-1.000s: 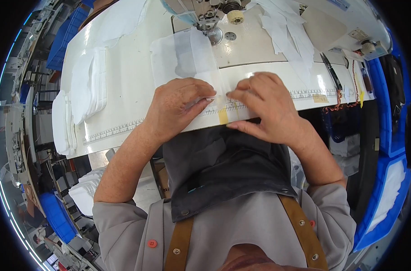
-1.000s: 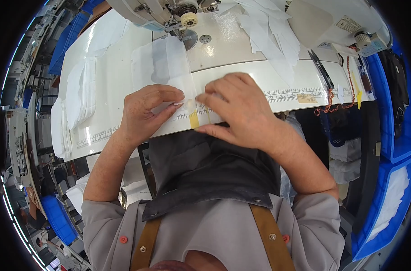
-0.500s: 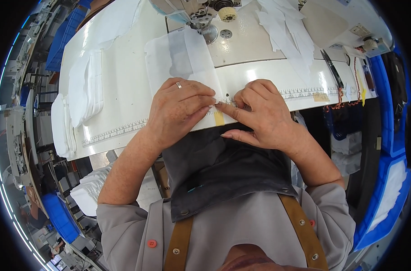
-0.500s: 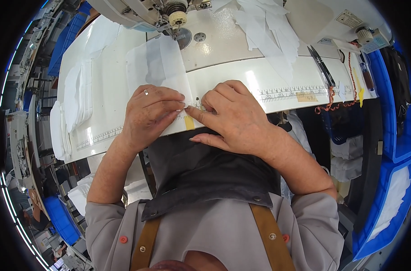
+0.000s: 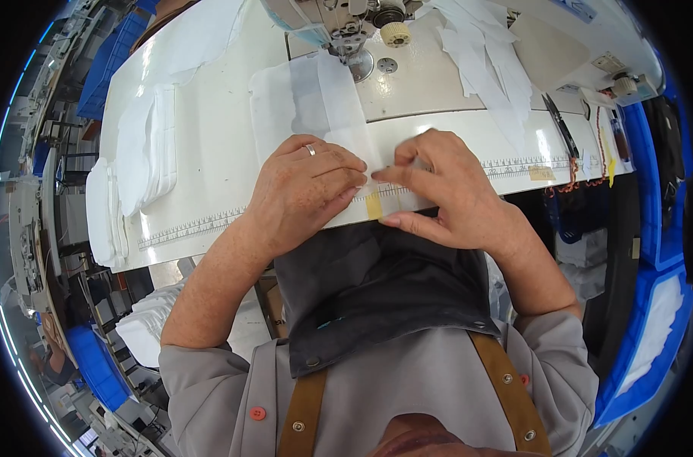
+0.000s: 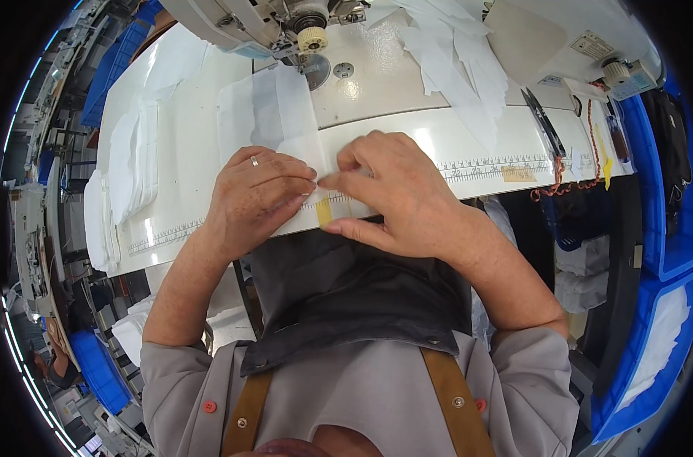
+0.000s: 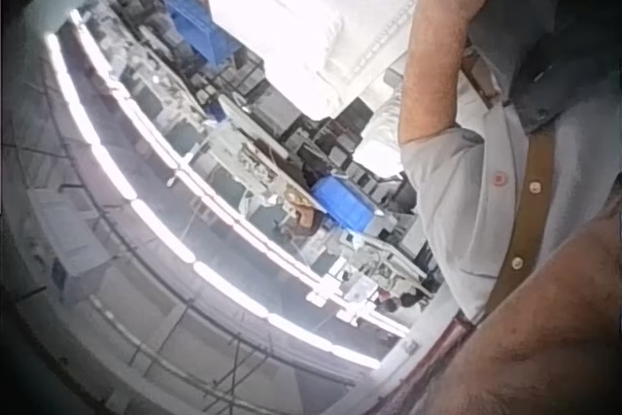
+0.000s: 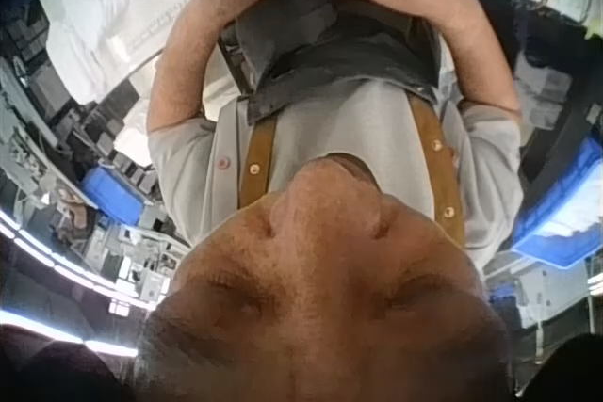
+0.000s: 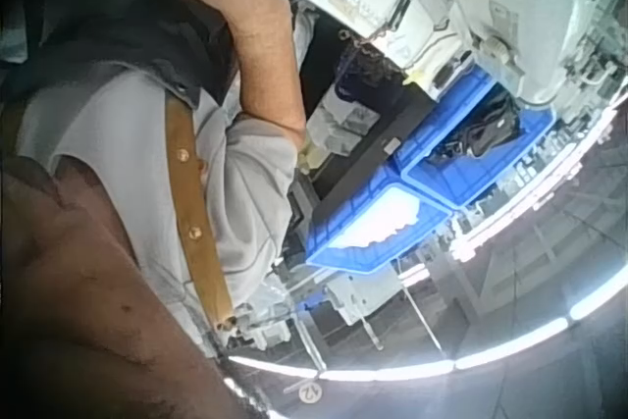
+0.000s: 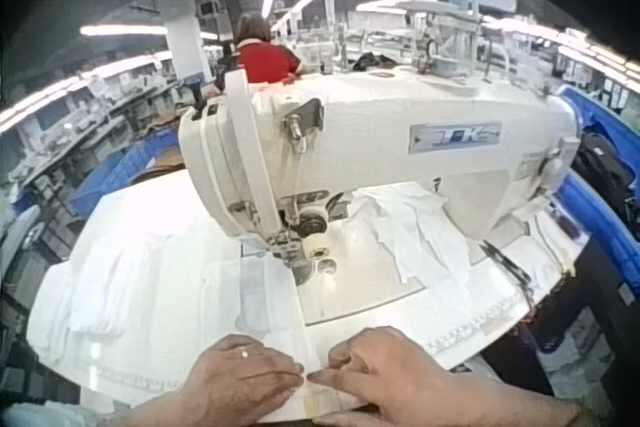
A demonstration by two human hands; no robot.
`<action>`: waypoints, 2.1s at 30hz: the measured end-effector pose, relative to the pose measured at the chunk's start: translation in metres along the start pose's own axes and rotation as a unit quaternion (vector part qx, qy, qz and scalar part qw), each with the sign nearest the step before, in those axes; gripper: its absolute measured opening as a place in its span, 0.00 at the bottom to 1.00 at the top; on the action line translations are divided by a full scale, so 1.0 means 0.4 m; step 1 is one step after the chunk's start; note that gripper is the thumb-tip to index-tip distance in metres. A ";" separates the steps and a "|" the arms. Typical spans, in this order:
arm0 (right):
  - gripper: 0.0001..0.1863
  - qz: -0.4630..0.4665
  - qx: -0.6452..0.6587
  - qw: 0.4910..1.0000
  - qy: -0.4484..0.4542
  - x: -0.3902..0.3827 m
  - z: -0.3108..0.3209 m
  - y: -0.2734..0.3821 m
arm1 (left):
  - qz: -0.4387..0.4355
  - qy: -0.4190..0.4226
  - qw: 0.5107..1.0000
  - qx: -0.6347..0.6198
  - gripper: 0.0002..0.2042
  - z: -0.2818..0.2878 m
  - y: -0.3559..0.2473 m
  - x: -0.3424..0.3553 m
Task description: Sewing small white fabric pieces using an industrial sewing machine.
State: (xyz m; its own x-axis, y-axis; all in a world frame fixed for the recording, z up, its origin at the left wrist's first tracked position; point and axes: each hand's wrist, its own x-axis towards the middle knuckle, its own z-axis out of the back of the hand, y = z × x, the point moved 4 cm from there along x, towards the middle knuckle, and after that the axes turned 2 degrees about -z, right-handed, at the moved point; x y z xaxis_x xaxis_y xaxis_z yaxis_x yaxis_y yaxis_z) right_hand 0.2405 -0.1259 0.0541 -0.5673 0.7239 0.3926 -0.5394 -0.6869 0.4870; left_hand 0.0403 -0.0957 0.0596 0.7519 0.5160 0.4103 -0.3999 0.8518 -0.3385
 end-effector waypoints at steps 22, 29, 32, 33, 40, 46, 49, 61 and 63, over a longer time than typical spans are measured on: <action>0.14 0.040 -0.011 0.998 0.047 0.060 0.011 -0.020 | 0.056 0.038 0.997 0.025 0.21 0.001 0.120 0.045; 0.12 0.036 -0.011 0.997 0.067 0.096 0.010 -0.045 | 0.039 0.020 0.999 0.026 0.20 0.001 0.148 0.051; 0.13 0.038 -0.021 0.997 0.064 0.116 0.014 -0.056 | 0.042 0.019 0.998 0.035 0.20 -0.002 0.167 0.051; 0.13 0.036 -0.028 0.997 0.067 0.124 0.014 -0.061 | 0.040 0.019 0.998 0.035 0.20 -0.001 0.169 0.054; 0.13 0.034 -0.055 0.996 0.055 0.159 0.024 -0.106 | 0.051 0.027 0.997 0.061 0.19 0.004 0.144 0.056; 0.15 -0.012 -0.064 0.996 0.064 0.184 0.017 -0.147 | 0.040 0.004 0.998 0.043 0.12 -0.001 0.175 0.060; 0.18 -0.023 -0.093 0.994 0.050 0.188 0.013 -0.156 | 0.048 0.000 0.998 0.043 0.10 -0.001 0.200 0.081; 0.26 -0.053 -0.162 0.985 0.019 0.177 -0.007 -0.166 | 0.093 -0.005 0.994 0.057 0.10 0.026 0.299 0.142; 0.25 -0.054 -0.156 0.986 0.017 0.181 -0.007 -0.164 | 0.109 -0.006 0.993 0.034 0.09 0.031 0.341 0.146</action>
State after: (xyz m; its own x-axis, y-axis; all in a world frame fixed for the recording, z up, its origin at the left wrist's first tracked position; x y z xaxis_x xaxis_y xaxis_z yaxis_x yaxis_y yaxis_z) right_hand 0.2332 -0.0285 0.0484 -0.5137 0.7946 0.3236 -0.7595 -0.5965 0.2593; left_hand 0.0230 0.0515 0.0480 0.6373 0.6900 0.3432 -0.5880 0.7233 -0.3622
